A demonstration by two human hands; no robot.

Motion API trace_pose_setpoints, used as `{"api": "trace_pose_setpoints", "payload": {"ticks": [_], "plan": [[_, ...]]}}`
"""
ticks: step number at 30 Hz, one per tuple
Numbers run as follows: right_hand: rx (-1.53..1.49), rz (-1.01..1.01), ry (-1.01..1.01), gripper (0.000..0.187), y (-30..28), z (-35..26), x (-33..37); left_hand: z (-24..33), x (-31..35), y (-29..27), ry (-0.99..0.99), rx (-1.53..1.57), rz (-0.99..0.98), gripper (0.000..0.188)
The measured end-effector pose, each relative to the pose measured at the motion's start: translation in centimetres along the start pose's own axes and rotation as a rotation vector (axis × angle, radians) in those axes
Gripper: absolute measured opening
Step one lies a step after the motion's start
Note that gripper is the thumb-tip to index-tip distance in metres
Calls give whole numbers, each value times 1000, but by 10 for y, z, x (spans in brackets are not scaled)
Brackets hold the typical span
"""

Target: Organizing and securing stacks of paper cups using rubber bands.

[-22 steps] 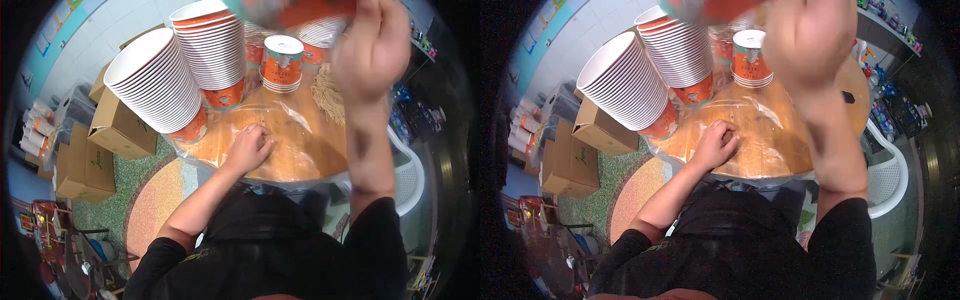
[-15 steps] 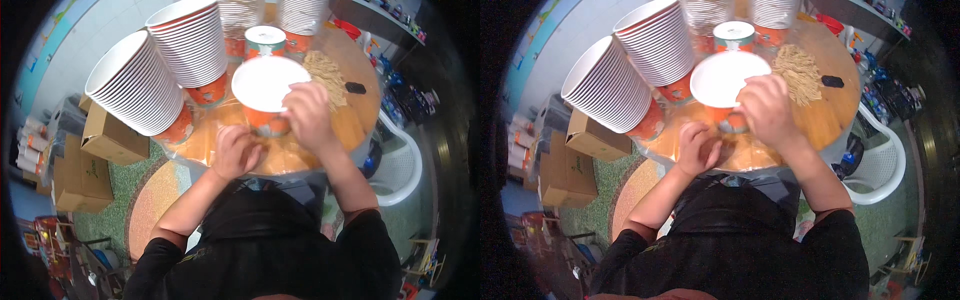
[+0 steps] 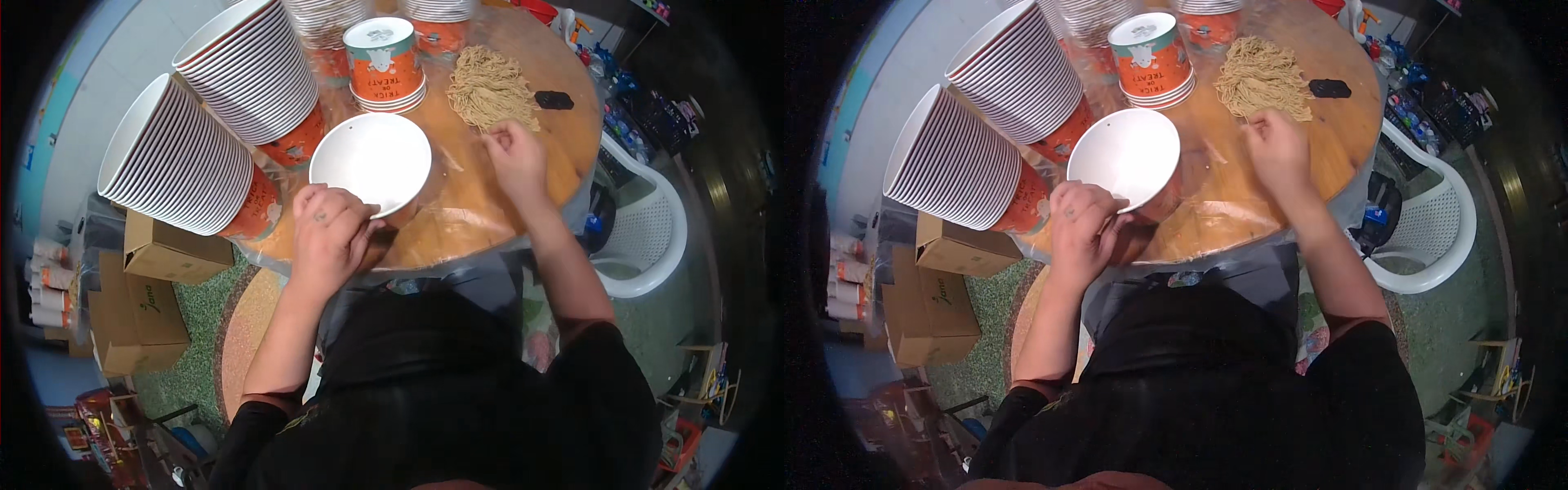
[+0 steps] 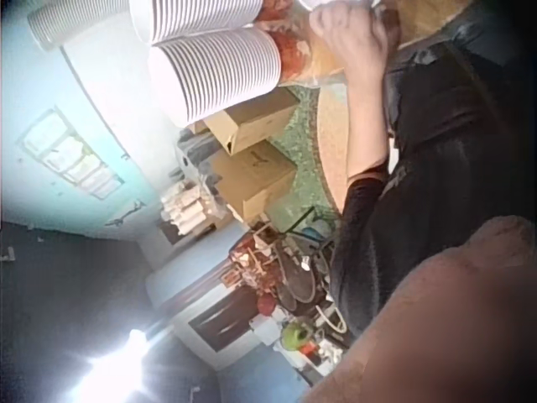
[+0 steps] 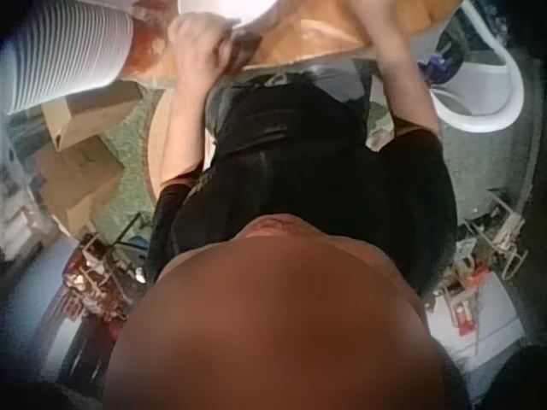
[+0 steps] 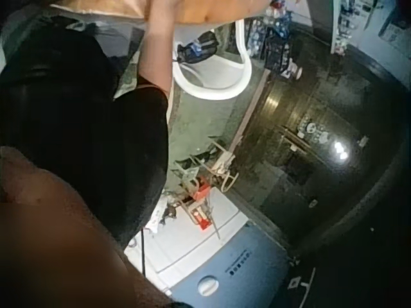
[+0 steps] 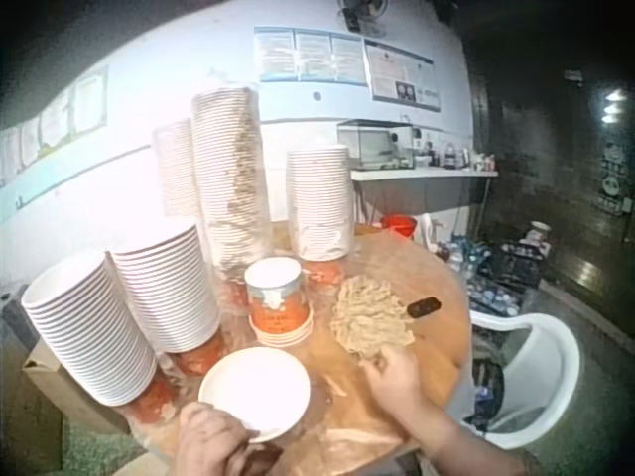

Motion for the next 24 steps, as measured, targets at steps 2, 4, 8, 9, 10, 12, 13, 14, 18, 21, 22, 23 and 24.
{"api": "trace_pose_setpoints", "payload": {"ticks": [2, 4, 8, 9, 10, 12, 13, 14, 18, 21, 22, 23, 24], "plan": [[15, -62, 145, 26, 5, 43, -21, -3, 0, 2, -26, -10, -18, 21], [-1, -119, 164, 28, 17, 63, -33, -2, -1, 3, -27, -11, -10, 21], [99, -209, 142, 21, 37, 62, -46, -4, 4, 6, -54, -24, -10, 25], [187, -219, 120, 18, 40, 59, -49, -3, 4, 7, -62, -22, -17, 25], [276, -227, 98, 15, 43, 57, -48, 0, 4, 3, -50, -18, 25, 29], [276, -217, 102, 13, 42, 55, -45, 3, 11, 1, -49, -13, 61, 33], [278, -197, 103, 12, 40, 51, -43, 5, 20, -7, -32, 3, 153, 35], [275, -207, 106, 12, 43, 51, -37, 9, 29, -14, -13, 19, 245, 38], [-424, -399, 245, 12, 69, 41, 12, 25, 55, -18, 61, 72, 284, 40], [-1362, -589, 407, 13, 91, -37, 77, 36, 51, -9, 107, 137, 207, 43], [-1561, -615, 441, 16, 89, -62, 94, 42, 46, -3, 140, 183, 133, 46], [-1760, -643, 470, 18, 91, -83, 106, 42, 45, 0, 133, 213, 172, 36], [-1826, -691, 433, 20, 94, -96, 114, 45, 42, 3, 130, 218, 166, 36]]}}
Point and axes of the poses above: each hand's wrist, its own x-axis away from the middle knuckle, its own y-axis out of the palm, z = x × y, the point moved 10 cm from there along -x, towards the middle knuckle, and after that the axes turned 13 degrees about -z, right-handed, at the moved point
